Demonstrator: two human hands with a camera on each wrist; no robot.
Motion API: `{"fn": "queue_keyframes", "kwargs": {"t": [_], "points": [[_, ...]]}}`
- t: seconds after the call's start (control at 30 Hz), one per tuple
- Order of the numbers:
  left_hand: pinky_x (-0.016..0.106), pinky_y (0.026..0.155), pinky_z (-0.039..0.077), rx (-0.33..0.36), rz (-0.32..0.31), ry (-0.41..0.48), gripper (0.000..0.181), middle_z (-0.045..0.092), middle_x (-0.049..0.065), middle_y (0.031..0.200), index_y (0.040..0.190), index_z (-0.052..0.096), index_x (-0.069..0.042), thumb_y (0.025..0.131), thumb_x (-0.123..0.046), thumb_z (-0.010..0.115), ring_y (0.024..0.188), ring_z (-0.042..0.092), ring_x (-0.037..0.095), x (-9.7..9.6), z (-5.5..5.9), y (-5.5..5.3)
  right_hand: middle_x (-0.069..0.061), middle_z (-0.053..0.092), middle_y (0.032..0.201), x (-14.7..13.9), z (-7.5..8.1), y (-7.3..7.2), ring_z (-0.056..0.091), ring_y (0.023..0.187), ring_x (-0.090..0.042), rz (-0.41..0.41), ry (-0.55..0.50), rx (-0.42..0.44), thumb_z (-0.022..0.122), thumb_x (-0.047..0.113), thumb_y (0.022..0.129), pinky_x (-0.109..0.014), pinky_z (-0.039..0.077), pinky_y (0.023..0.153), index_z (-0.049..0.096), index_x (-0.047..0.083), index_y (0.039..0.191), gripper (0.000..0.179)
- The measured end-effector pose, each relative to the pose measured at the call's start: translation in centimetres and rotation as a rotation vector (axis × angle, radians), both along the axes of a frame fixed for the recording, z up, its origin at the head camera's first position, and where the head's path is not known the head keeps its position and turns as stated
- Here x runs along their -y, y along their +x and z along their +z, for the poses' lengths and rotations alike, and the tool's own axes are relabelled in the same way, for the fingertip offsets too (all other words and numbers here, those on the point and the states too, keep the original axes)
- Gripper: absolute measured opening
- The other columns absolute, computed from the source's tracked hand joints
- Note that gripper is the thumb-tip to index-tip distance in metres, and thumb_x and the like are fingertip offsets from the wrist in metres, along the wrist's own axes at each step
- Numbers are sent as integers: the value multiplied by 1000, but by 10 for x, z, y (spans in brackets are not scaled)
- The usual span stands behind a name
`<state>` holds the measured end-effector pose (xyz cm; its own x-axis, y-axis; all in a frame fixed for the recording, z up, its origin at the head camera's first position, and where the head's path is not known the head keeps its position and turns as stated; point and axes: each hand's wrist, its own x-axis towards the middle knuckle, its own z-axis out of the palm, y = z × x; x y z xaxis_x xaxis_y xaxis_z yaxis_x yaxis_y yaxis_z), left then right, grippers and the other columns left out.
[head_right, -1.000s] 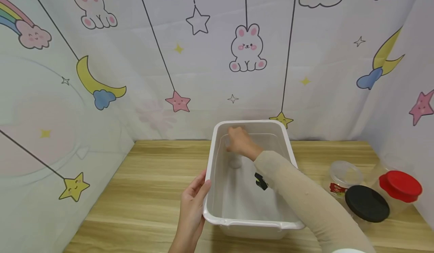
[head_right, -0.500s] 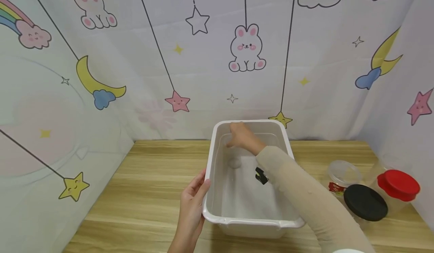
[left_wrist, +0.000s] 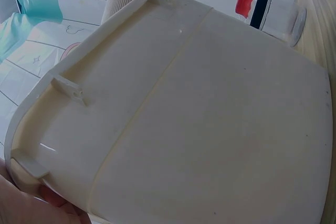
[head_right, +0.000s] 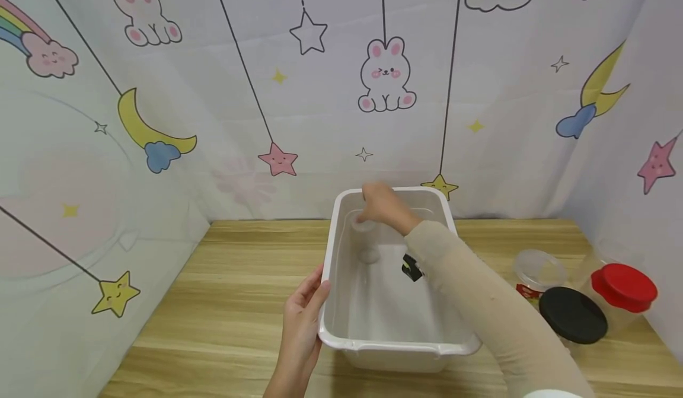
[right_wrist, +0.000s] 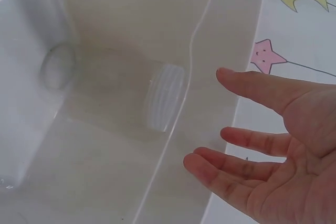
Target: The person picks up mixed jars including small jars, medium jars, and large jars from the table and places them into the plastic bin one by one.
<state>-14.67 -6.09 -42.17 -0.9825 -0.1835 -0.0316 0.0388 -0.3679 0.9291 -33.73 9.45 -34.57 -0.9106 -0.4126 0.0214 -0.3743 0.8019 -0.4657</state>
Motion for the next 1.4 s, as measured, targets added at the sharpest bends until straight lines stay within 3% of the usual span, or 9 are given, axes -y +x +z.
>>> {"fn": "queue_keyframes", "kwargs": {"t": [0.27, 0.73, 0.97, 1.4], "points": [[30, 86, 56, 3, 9, 0, 42, 58, 19, 127, 140, 50, 8, 100, -3, 57, 106, 61, 19, -2, 0, 0, -27, 63, 111, -3, 12, -1, 59, 98, -37, 8, 25, -27, 84, 17, 80, -46, 51, 86, 56, -12, 115, 53], [29, 86, 56, 5, 10, 7, 42, 57, 22, 128, 139, 50, 10, 99, -1, 56, 105, 61, 19, -3, 0, 0, -25, 64, 110, -19, 28, 1, 58, 97, -36, -18, 23, -51, 81, 19, 83, -47, 50, 84, 58, -9, 114, 47], [29, 85, 56, 15, 13, 4, 42, 59, 19, 125, 139, 50, 9, 99, -2, 57, 102, 62, 18, -3, 1, 0, -27, 61, 117, -27, 43, 0, 57, 104, -38, -48, 23, -19, 79, 20, 86, -49, 49, 90, 55, -10, 120, 51], [30, 87, 56, 13, 24, 2, 41, 60, 17, 125, 139, 51, 9, 99, -1, 56, 103, 62, 18, -3, 1, 0, -26, 63, 109, -48, 64, 5, 57, 93, -35, -70, 19, -69, 77, 21, 87, -48, 49, 82, 57, -9, 115, 46]]}}
